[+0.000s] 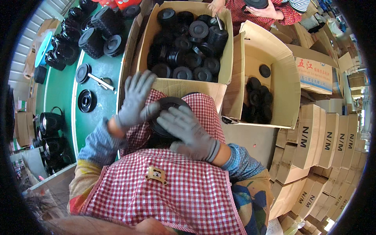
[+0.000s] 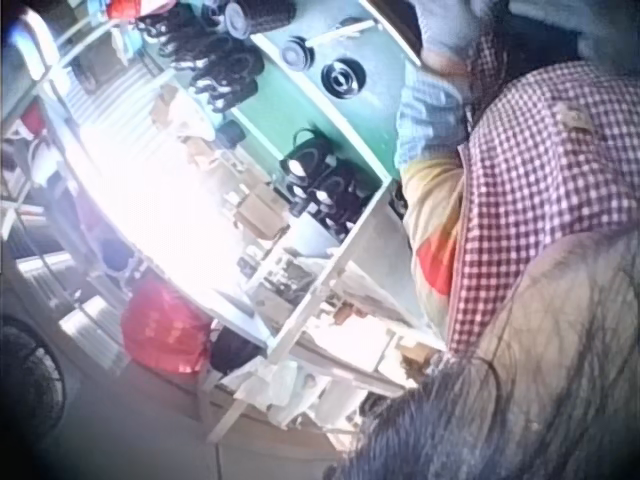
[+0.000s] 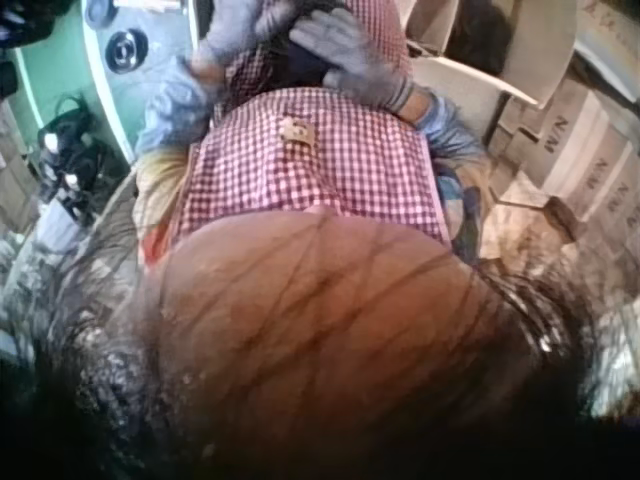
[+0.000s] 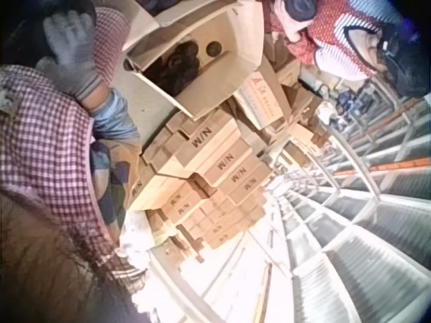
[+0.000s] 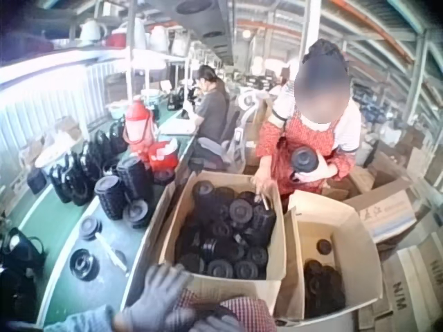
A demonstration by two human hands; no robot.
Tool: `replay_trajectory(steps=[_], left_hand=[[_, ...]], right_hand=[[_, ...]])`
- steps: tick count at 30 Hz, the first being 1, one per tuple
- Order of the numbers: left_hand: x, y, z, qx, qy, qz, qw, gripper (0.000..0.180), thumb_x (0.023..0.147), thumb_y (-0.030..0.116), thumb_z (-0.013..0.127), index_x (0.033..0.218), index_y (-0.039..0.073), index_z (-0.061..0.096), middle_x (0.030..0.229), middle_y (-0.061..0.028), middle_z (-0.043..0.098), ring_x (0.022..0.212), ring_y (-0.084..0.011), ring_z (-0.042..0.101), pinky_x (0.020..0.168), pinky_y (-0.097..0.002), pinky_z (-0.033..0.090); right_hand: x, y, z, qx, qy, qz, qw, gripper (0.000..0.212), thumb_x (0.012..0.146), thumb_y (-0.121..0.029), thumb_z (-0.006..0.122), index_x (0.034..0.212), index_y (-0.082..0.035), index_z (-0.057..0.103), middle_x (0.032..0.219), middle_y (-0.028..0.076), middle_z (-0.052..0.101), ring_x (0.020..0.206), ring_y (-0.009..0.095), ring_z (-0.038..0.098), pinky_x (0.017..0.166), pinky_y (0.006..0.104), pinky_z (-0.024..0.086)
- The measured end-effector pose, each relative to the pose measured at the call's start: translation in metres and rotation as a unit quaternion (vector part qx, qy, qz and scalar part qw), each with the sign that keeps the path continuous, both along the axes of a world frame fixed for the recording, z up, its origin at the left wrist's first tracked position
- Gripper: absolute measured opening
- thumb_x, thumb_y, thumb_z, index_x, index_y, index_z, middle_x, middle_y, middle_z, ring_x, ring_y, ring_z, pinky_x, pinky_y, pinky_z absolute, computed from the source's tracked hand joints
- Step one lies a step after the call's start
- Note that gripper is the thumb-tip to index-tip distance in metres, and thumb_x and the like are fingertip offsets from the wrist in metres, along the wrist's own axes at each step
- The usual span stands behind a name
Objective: The person repeatedly picks black circular components from a cardboard box, places them on a green table, and uses a small metal tool to press or adjust the center of each component. The person then places the finished components into a second box. The process is repeated for multiple units.
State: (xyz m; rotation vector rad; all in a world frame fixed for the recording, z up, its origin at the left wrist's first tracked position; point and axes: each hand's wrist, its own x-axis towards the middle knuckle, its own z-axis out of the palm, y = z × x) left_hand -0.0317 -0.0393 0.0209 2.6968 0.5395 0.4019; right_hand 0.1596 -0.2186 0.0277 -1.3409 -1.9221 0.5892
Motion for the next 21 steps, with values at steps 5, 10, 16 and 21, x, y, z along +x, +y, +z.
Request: replay_trajectory(steps=[5,10,16,21], left_hand=[[0.0,-0.015,-0.006,0.02,-0.02,-0.024,0.999,0.093,0.088,0.069,0.056,0.147,-0.001,0.042,0.15,-0.0287,0.043,0.141,-0.0516,0.034,0.118,-0.0628,0.018],[0.008,-0.016,-0.008,-0.289,0.017,-0.051,0.956,0.052,0.098,0.026,0.057,0.141,-0.002,0.049,0.141,-0.0281,0.052,0.124,-0.0447,0.056,0.107,-0.0454,0.045],[0.086,0.038,0.004,-0.294,0.276,-0.035,0.914,0.042,0.099,0.024,0.062,0.135,0.004,0.057,0.134,-0.023,0.06,0.124,-0.0411,0.059,0.105,-0.044,0.048],[0.085,0.027,-0.039,-0.306,-0.047,-0.278,0.909,0.034,0.098,0.026,0.063,0.124,0.005,0.064,0.121,-0.02,0.067,0.114,-0.0368,0.064,0.096,-0.0463,0.052]], right_hand=[[-0.011,-0.011,-0.005,0.018,-0.075,0.01,0.997,0.073,0.102,-0.055,0.04,0.143,0.004,0.049,0.151,0.03,0.043,0.146,0.043,0.034,0.121,0.0534,0.021],[0.022,0.005,-0.022,-0.056,-0.147,-0.069,0.985,0.097,0.095,-0.073,0.037,0.152,0.005,0.035,0.155,0.029,0.035,0.148,0.043,0.029,0.123,0.0553,0.017],[0.015,0.027,0.009,-0.049,-0.209,0.097,0.972,0.105,0.078,-0.074,0.064,0.156,-0.01,0.036,0.161,0.021,0.032,0.15,0.04,0.025,0.124,0.055,0.014],[0.026,0.045,-0.014,-0.064,-0.142,0.18,0.971,0.095,0.078,-0.07,0.065,0.156,-0.022,0.041,0.164,0.014,0.031,0.154,0.037,0.018,0.124,0.0555,0.007]])
